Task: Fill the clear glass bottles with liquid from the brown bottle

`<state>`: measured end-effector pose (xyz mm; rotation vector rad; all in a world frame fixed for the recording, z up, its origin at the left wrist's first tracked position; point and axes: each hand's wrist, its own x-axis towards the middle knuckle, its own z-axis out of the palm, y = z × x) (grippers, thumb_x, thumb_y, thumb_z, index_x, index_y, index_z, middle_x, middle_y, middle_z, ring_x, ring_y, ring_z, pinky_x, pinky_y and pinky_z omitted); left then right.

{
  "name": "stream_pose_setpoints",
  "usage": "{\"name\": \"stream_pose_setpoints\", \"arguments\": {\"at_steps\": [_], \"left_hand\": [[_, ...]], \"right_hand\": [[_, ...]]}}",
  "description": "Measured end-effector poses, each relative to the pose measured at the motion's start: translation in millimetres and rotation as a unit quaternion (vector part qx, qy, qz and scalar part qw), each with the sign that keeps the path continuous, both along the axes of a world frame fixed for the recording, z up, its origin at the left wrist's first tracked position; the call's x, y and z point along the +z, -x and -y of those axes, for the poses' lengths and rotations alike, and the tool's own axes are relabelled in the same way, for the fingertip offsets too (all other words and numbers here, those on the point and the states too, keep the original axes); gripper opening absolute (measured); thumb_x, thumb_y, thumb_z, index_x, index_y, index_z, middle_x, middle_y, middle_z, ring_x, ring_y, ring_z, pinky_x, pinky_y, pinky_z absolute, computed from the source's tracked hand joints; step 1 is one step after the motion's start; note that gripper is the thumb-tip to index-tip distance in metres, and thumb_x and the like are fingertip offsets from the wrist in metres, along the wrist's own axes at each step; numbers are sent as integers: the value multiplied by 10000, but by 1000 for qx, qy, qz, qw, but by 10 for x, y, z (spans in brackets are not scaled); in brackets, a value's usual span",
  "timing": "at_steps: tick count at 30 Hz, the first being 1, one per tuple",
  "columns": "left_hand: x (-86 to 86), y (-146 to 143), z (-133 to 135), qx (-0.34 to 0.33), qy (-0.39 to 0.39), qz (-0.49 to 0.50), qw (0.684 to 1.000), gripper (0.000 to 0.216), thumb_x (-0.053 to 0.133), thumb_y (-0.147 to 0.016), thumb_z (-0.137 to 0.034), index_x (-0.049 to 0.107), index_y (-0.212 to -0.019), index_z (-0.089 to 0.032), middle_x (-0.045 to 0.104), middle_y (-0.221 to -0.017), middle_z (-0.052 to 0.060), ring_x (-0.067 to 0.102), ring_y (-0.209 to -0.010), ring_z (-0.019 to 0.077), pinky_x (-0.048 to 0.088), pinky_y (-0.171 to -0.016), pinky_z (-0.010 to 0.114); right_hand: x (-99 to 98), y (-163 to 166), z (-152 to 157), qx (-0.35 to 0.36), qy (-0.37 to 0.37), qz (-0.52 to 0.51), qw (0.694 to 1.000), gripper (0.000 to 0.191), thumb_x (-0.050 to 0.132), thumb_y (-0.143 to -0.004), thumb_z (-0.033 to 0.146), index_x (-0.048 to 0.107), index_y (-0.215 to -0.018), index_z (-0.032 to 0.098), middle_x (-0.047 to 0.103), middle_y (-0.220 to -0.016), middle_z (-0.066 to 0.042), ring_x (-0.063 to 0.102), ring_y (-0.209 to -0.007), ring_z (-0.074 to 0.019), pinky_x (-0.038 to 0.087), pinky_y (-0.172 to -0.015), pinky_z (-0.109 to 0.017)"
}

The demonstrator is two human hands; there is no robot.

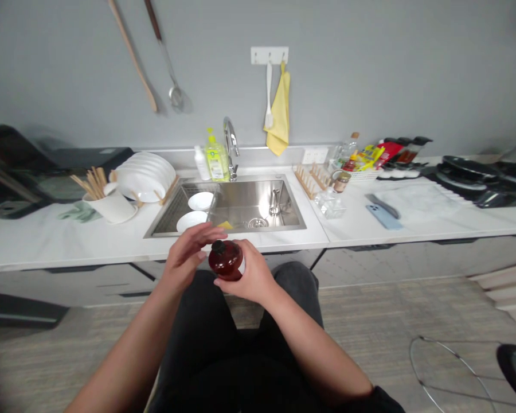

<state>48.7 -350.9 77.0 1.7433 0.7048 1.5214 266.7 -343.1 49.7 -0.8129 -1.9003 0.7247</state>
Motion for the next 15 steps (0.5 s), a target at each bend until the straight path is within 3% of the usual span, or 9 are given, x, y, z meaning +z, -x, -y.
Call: {"name": "stream_pose_setpoints", "arguments": {"at_steps": [3,5,8,13,15], "left_hand": [[74,-90,90,-2,16,31,999,798,1019,-898,-377,645,-1601,-319,803,-1337,105,851,-1202,289,683,-1072,420],[119,-154,132,-2,37,44,998,703,985,-940,-343,650,-1557,-310,804,-1241,75,861,-1151,265,684,-1072,414],[177,-224,166,-42,60,76,994,518,810,-1093,-386,621,-1570,-315,814,-1283,94,866,-1155,268,692,-1050,431],[244,-293,168,-1,71,12,997,652,991,-928,-387,685,-1495,-287,786,-1245,82,835,-1199,268,680,-1058,391],[253,-308,159,-6,83,25,996,594,955,-966,-398,684,-1481,-283,781,-1253,81,852,-1166,260,687,-1028,380]], "right_hand": [[61,-117,149,1,4,1,1000,760,1014,-720,365,645,-1378,277,774,-1310,-100,794,-1146,-355,650,-1011,-512],[98,-165,218,3,-1,-15,1000,793,1018,-716,374,640,-1406,278,782,-1335,-109,798,-1178,-367,651,-1028,-517],[133,-210,270,2,-12,-30,999,828,1024,-713,366,638,-1440,272,792,-1353,-117,798,-1217,-378,645,-1071,-533],[116,-258,278,-31,-8,-31,999,815,1008,-725,356,642,-1447,265,807,-1340,-118,803,-1184,-374,656,-1043,-536],[101,-273,274,-34,-11,-32,999,814,1010,-722,355,648,-1445,265,810,-1327,-115,801,-1169,-374,655,-1039,-539]]}}
